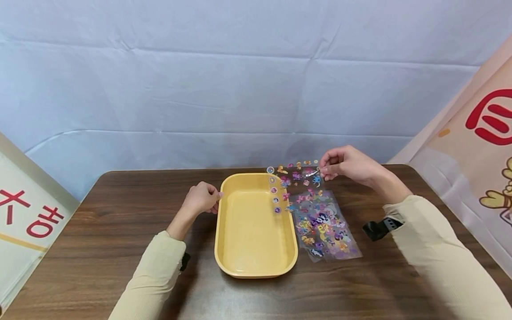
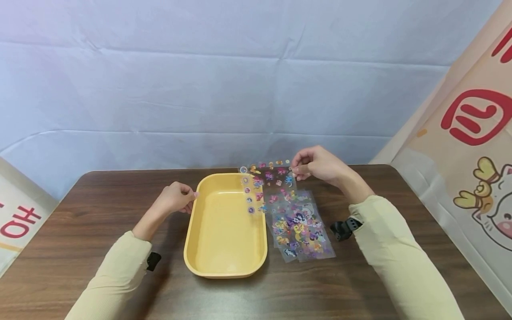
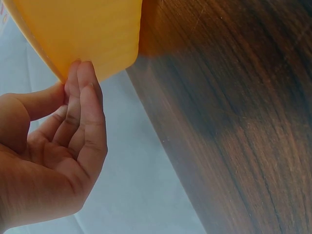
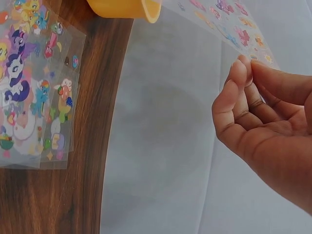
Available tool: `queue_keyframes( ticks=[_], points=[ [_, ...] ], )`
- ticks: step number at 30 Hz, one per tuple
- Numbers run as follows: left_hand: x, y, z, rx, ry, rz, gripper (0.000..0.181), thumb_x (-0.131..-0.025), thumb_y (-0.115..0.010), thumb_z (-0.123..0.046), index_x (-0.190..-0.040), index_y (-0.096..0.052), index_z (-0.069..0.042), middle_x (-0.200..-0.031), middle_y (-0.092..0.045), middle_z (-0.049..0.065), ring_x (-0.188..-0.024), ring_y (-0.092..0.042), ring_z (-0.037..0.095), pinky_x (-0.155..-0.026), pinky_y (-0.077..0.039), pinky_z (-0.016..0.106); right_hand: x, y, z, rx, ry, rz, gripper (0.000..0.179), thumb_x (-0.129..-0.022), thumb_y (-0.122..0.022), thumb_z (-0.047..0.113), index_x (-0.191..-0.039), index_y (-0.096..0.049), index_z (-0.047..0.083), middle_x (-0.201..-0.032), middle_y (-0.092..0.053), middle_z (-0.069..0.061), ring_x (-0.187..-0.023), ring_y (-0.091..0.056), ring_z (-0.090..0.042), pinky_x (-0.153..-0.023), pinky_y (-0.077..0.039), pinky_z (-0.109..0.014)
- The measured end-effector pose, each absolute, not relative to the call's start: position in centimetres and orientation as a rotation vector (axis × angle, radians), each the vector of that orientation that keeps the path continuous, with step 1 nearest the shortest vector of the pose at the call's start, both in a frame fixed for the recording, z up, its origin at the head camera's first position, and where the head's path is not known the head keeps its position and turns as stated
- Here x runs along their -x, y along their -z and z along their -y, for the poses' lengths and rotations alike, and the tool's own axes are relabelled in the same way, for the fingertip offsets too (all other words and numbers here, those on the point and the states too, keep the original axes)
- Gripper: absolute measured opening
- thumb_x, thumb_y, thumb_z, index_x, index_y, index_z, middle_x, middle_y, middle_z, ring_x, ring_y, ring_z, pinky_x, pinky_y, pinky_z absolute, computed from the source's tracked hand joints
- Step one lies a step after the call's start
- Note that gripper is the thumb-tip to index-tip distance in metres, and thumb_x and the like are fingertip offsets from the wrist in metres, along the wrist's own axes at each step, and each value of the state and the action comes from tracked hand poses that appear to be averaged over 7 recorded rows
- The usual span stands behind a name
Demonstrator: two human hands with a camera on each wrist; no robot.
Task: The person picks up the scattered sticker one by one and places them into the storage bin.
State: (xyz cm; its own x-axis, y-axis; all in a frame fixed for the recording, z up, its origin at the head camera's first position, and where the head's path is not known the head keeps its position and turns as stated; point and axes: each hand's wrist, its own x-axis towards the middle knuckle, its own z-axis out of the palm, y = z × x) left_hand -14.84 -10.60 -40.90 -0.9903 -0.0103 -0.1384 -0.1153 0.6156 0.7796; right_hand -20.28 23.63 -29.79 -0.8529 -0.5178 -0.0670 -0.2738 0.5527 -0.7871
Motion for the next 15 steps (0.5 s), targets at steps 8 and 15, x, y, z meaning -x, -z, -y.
queue_keyframes(
  ticks=[8, 15],
  points=[
    [14.8, 40.9, 10.7, 0.094, -1.323, -2.723, 0.028, -0.093, -0.05, -0.014, -0.078, -0.068, 0.002, -0.059, -0.063, 0.006, -0.056, -0.061, 0.017, -0.061, -0.053, 0.035, 20.3, 30.0, -22.8, 0.661, 1.208, -2.478, 0.011, -0.088, -0.055, -0.003, -0.094, -0.056, -0.012, -0.08, -0.061, -0.015, -0.072, -0.061, -0.02, -0.068, -0.052, -0.034],
    [14.8, 40.9, 10.7, 0.092, -1.328, -2.726, 0.028, -0.093, -0.051, -0.014, -0.078, -0.068, 0.002, -0.059, -0.062, 0.006, -0.055, -0.061, 0.017, -0.061, -0.053, 0.035, 20.3, 30.2, -21.8, 0.666, 1.221, -2.478, 0.009, -0.088, -0.054, -0.005, -0.093, -0.056, -0.012, -0.078, -0.061, -0.014, -0.07, -0.061, -0.018, -0.067, -0.052, -0.033]
  ],
)
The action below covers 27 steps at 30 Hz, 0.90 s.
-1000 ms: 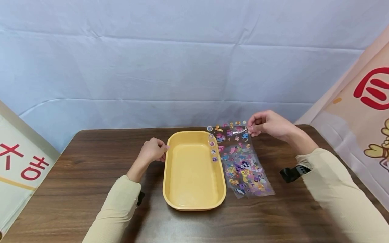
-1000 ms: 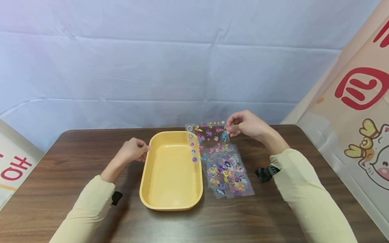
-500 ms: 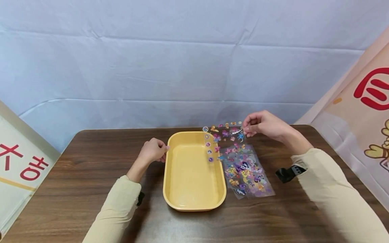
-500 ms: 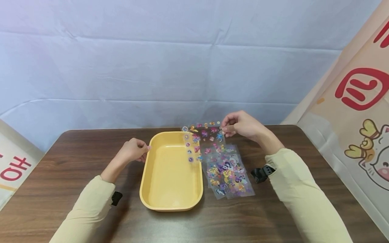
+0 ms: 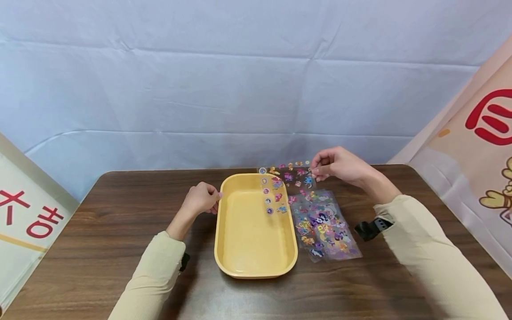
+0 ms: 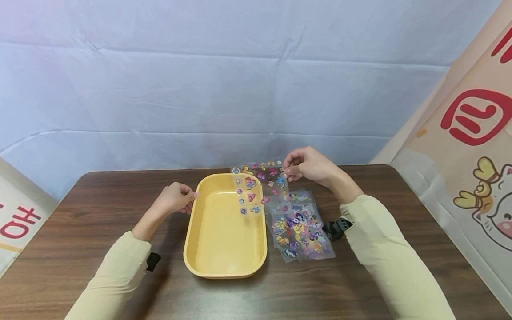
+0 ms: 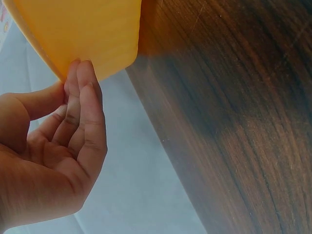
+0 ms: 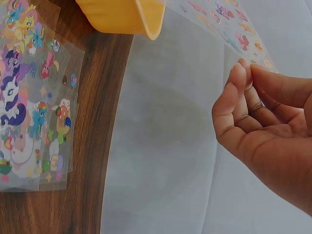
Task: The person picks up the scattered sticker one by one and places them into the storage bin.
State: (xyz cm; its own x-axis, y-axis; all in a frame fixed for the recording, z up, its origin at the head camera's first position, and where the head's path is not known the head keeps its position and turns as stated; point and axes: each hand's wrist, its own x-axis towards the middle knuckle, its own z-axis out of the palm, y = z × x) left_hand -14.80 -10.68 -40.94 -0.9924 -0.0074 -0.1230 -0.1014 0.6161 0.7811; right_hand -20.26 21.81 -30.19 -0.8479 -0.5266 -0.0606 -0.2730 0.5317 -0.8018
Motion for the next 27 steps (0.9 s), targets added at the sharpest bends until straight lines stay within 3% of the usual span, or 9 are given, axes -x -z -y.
queue_keyframes(
  ticks=[16, 27],
  points=[
    [14.9, 41.0, 10.7, 0.088, -1.313, -2.741, 0.028, -0.093, -0.051, -0.014, -0.075, -0.068, 0.001, -0.058, -0.062, 0.006, -0.056, -0.061, 0.018, -0.061, -0.052, 0.035, 20.3, 31.6, -20.7, 0.666, 1.201, -2.441, 0.009, -0.088, -0.055, -0.004, -0.094, -0.057, -0.011, -0.079, -0.061, -0.015, -0.072, -0.06, -0.028, -0.067, -0.053, -0.033],
    [15.0, 41.1, 10.7, 0.094, -1.31, -2.737, 0.029, -0.093, -0.051, -0.013, -0.074, -0.068, 0.0, -0.057, -0.062, 0.005, -0.053, -0.06, 0.015, -0.061, -0.053, 0.035, 20.1, 32.3, -19.6, 0.654, 1.205, -2.396, 0.008, -0.089, -0.053, -0.005, -0.093, -0.057, -0.01, -0.08, -0.06, -0.015, -0.073, -0.06, -0.027, -0.068, -0.053, -0.034]
  ],
)
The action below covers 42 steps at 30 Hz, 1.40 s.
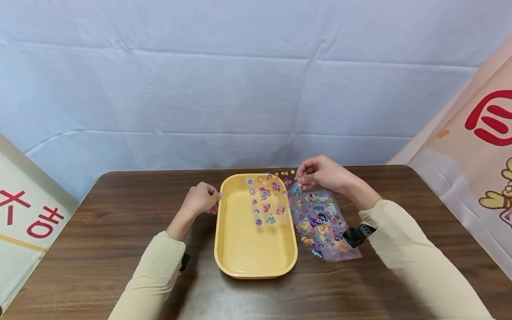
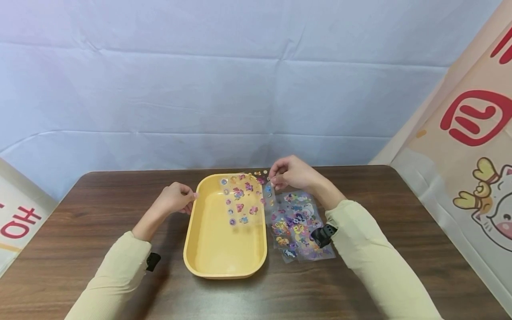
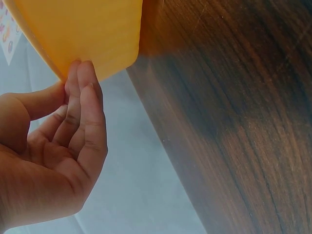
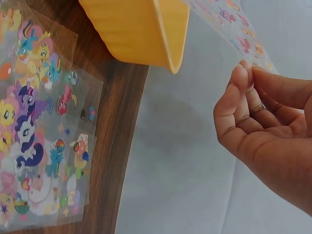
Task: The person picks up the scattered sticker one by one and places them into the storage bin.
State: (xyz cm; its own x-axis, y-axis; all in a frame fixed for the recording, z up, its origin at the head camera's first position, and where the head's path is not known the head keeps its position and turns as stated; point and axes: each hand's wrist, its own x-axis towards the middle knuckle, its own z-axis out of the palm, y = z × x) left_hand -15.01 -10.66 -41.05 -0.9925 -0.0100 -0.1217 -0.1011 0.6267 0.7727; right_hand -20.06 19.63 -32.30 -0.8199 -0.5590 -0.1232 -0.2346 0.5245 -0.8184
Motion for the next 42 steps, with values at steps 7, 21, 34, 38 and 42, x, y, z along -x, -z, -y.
queue_keyframes(
  ticks=[7, 21, 34, 38, 42],
  points=[
    [15.1, 41.0, 10.6, 0.099, -1.317, -2.733, 0.029, -0.093, -0.052, -0.014, -0.074, -0.068, 0.001, -0.058, -0.062, 0.005, -0.054, -0.06, 0.015, -0.06, -0.053, 0.034, 20.1, 32.7, -18.9, 0.669, 1.188, -2.4, 0.008, -0.089, -0.052, -0.004, -0.093, -0.058, -0.009, -0.079, -0.06, -0.015, -0.075, -0.06, -0.033, -0.069, -0.053, -0.037],
    [15.0, 40.9, 10.6, 0.114, -1.314, -2.739, 0.029, -0.093, -0.053, -0.015, -0.071, -0.066, -0.001, -0.059, -0.062, 0.006, -0.053, -0.061, 0.014, -0.06, -0.053, 0.034, 19.9, 33.0, -17.9, 0.674, 1.205, -2.346, 0.008, -0.09, -0.051, -0.005, -0.091, -0.057, -0.01, -0.079, -0.06, -0.015, -0.071, -0.06, -0.026, -0.069, -0.053, -0.038],
    [15.2, 41.1, 10.2, 0.139, -1.3, -2.759, 0.027, -0.092, -0.054, -0.015, -0.074, -0.067, 0.0, -0.058, -0.062, 0.006, -0.052, -0.06, 0.013, -0.059, -0.053, 0.032, 19.8, 33.1, -17.3, 0.689, 1.209, -2.333, 0.008, -0.089, -0.052, -0.005, -0.091, -0.058, -0.01, -0.081, -0.06, -0.019, -0.072, -0.06, -0.03, -0.069, -0.053, -0.036],
    [15.1, 41.0, 10.1, 0.137, -1.306, -2.758, 0.029, -0.092, -0.054, -0.016, -0.069, -0.065, -0.001, -0.059, -0.062, 0.007, -0.052, -0.06, 0.014, -0.06, -0.053, 0.034, 19.8, 33.2, -17.2, 0.702, 1.209, -2.319, 0.007, -0.089, -0.053, -0.005, -0.089, -0.058, -0.008, -0.079, -0.06, -0.017, -0.07, -0.061, -0.027, -0.068, -0.053, -0.037],
    [15.1, 41.0, 9.9, 0.141, -1.3, -2.766, 0.029, -0.092, -0.054, -0.016, -0.069, -0.065, -0.002, -0.059, -0.062, 0.007, -0.052, -0.06, 0.014, -0.06, -0.053, 0.034, 19.9, 33.3, -17.3, 0.722, 1.213, -2.298, 0.006, -0.088, -0.054, -0.004, -0.088, -0.059, -0.008, -0.076, -0.061, -0.016, -0.067, -0.061, -0.024, -0.068, -0.053, -0.038]
  ],
)
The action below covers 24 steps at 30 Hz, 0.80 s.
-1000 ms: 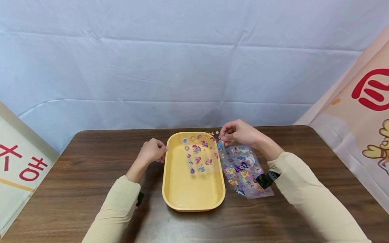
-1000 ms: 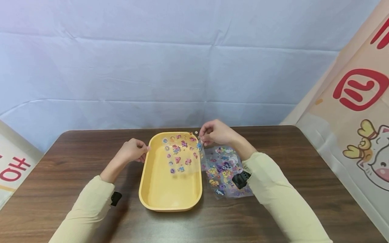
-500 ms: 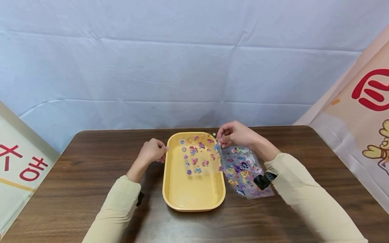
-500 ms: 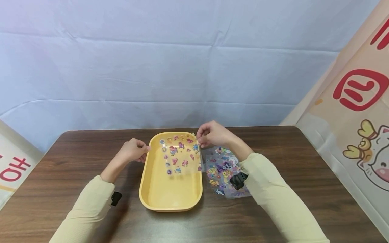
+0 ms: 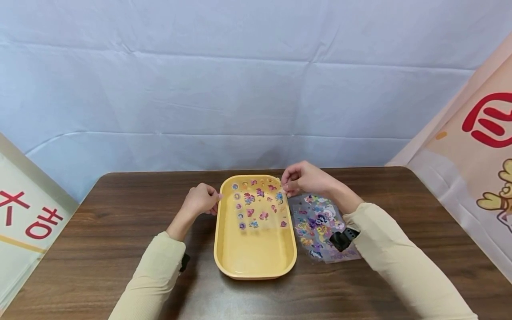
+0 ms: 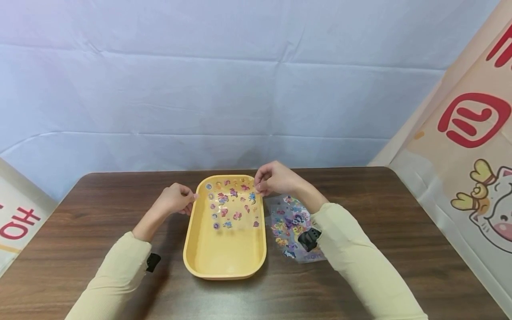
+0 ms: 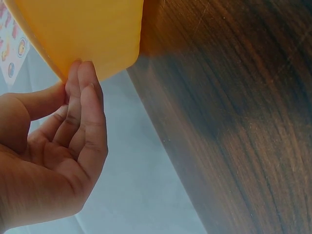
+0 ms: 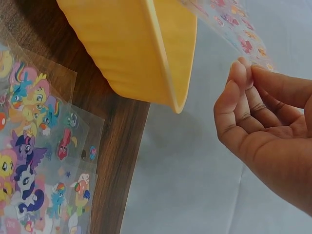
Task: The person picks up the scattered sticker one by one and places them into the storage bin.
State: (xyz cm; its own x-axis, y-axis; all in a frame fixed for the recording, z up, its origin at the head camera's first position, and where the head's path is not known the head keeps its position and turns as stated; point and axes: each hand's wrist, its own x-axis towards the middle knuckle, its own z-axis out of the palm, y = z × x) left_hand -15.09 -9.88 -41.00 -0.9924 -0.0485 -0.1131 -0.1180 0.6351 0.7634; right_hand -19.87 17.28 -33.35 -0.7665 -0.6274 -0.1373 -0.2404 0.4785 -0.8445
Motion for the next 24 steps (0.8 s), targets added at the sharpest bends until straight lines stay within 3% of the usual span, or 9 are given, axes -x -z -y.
queue_keyframes(
  ticks=[7, 13, 24],
  points=[
    [15.1, 41.0, 9.9, 0.144, -1.304, -2.759, 0.028, -0.092, -0.054, -0.016, -0.071, -0.066, -0.001, -0.059, -0.062, 0.007, -0.052, -0.06, 0.014, -0.059, -0.053, 0.034, 19.9, 33.6, -17.0, 0.751, 1.196, -2.295, 0.006, -0.088, -0.054, -0.004, -0.087, -0.059, -0.007, -0.076, -0.062, -0.014, -0.075, -0.061, -0.037, -0.068, -0.053, -0.038],
    [15.0, 41.0, 9.9, 0.15, -1.313, -2.751, 0.028, -0.092, -0.055, -0.016, -0.071, -0.065, -0.002, -0.059, -0.062, 0.008, -0.053, -0.061, 0.014, -0.06, -0.053, 0.034, 19.7, 33.4, -16.6, 0.759, 1.173, -2.301, 0.006, -0.088, -0.055, -0.003, -0.087, -0.059, -0.007, -0.077, -0.063, -0.013, -0.071, -0.062, -0.027, -0.068, -0.053, -0.037],
    [15.0, 41.0, 9.9, 0.138, -1.312, -2.765, 0.03, -0.092, -0.056, -0.017, -0.069, -0.063, 0.0, -0.064, -0.064, 0.012, -0.053, -0.06, 0.014, -0.059, -0.053, 0.034, 19.3, 33.6, -15.7, 0.762, 1.139, -2.279, 0.007, -0.087, -0.053, -0.005, -0.085, -0.06, -0.007, -0.075, -0.062, -0.015, -0.067, -0.061, -0.029, -0.066, -0.053, -0.042]
  ],
)
